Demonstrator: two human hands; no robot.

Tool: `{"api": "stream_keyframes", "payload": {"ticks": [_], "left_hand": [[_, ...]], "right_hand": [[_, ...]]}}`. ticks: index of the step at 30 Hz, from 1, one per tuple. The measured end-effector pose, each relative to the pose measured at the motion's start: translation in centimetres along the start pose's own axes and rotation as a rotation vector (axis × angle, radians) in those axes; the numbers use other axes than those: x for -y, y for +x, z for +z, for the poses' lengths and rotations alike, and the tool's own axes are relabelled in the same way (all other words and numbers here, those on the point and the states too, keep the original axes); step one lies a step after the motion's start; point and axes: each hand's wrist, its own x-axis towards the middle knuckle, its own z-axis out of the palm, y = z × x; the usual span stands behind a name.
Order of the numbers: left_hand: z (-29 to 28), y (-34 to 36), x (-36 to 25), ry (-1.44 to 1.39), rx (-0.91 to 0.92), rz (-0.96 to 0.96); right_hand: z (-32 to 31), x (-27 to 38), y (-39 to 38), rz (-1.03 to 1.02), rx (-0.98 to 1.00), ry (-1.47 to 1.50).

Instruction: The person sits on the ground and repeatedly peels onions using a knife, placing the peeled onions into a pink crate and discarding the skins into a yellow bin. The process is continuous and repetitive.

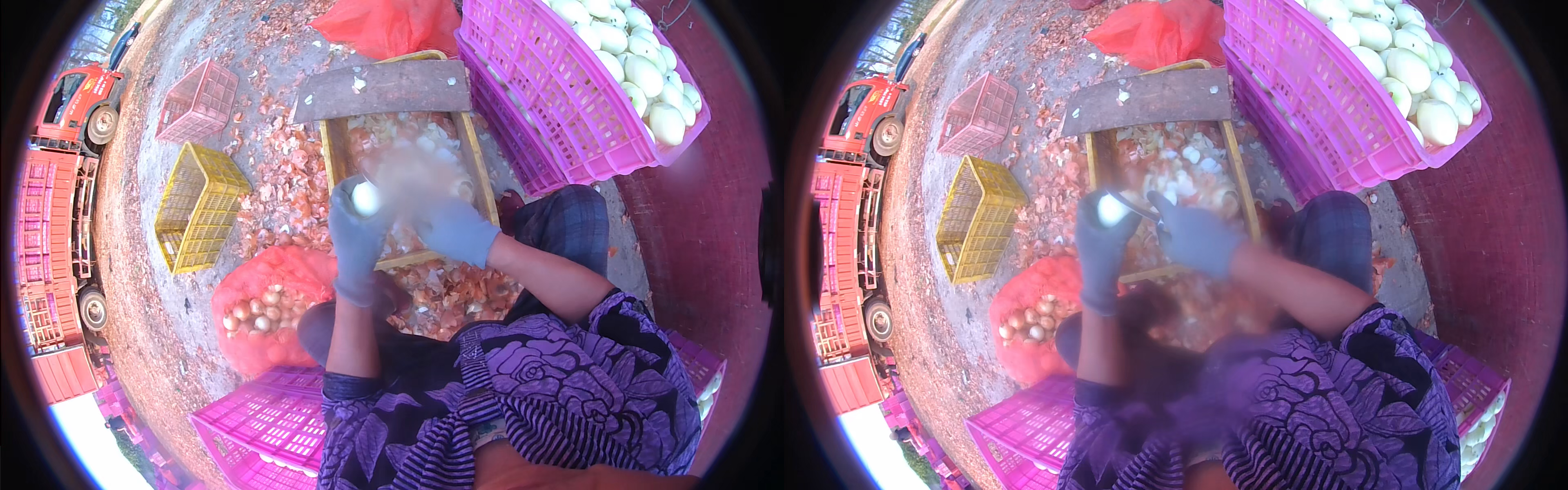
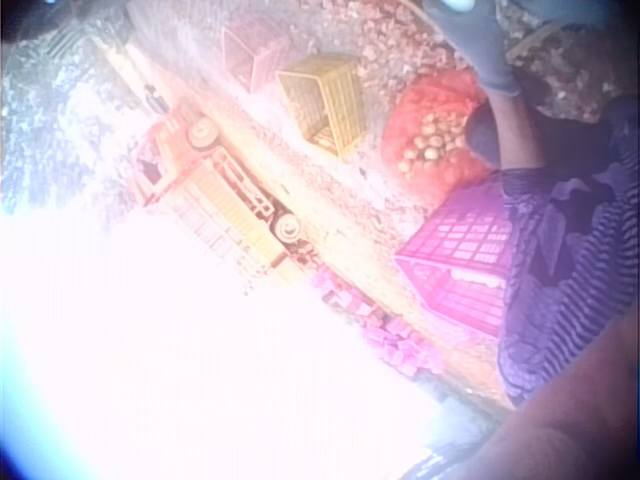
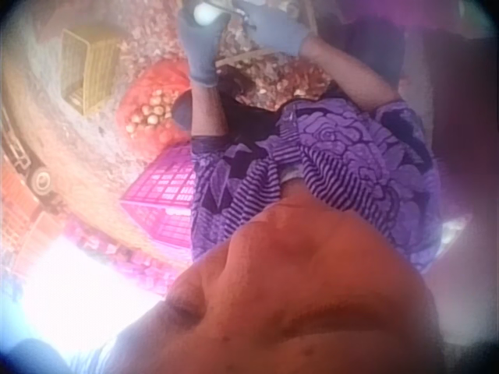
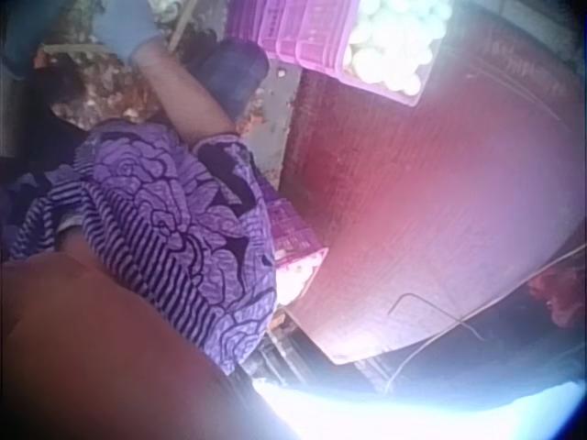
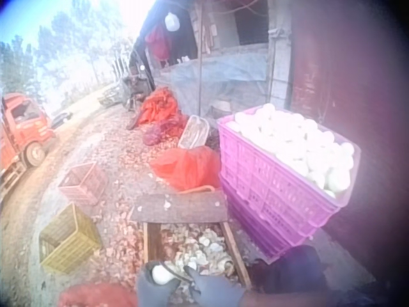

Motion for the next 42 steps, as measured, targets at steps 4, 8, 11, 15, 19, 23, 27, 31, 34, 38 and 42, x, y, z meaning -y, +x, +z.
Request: {"api": "stream_keyframes", "payload": {"ticks": [4,8,11,15,19,23,27,31,34,38,42], "left_hand": [[0.2,0.0,0.2,0.011,0.035,-0.055],[-1.8,-0.2,1.2,-0.684,0.071,-0.174],[-2.4,-0.1,1.6,-0.796,0.077,-0.201],[-2.4,-0.3,1.6,-0.809,0.071,-0.238],[-2.0,0.1,1.9,-0.782,0.043,-0.251],[-1.5,0.1,1.6,-0.650,0.002,-0.222],[-1.2,0.0,1.2,-0.351,-0.067,-0.132],[-0.3,-0.1,0.4,-0.376,-0.145,-0.163],[0.2,-0.2,1.0,-0.245,-0.221,-0.051],[0.5,-0.3,1.5,-0.027,-0.258,0.106],[-0.3,-0.2,1.7,-0.117,-0.235,-0.016]], "right_hand": [[0.9,-1.8,0.6,0.054,0.049,0.031],[-0.3,0.0,0.6,0.309,0.258,0.114],[-0.3,-0.1,0.3,0.258,0.090,0.376],[-1.1,1.6,-1.0,0.101,-0.059,0.344],[-1.6,3.8,-2.1,0.073,0.085,0.157],[-1.3,3.5,-2.0,0.140,0.190,0.174],[-1.5,3.7,-2.2,0.166,0.147,0.281],[-1.2,3.1,-2.0,0.217,0.136,0.306],[-1.7,3.8,-1.6,0.302,0.223,0.444],[-3.0,3.7,-0.5,0.477,0.379,0.687],[-3.6,4.9,-0.3,0.485,0.409,0.618]]}}
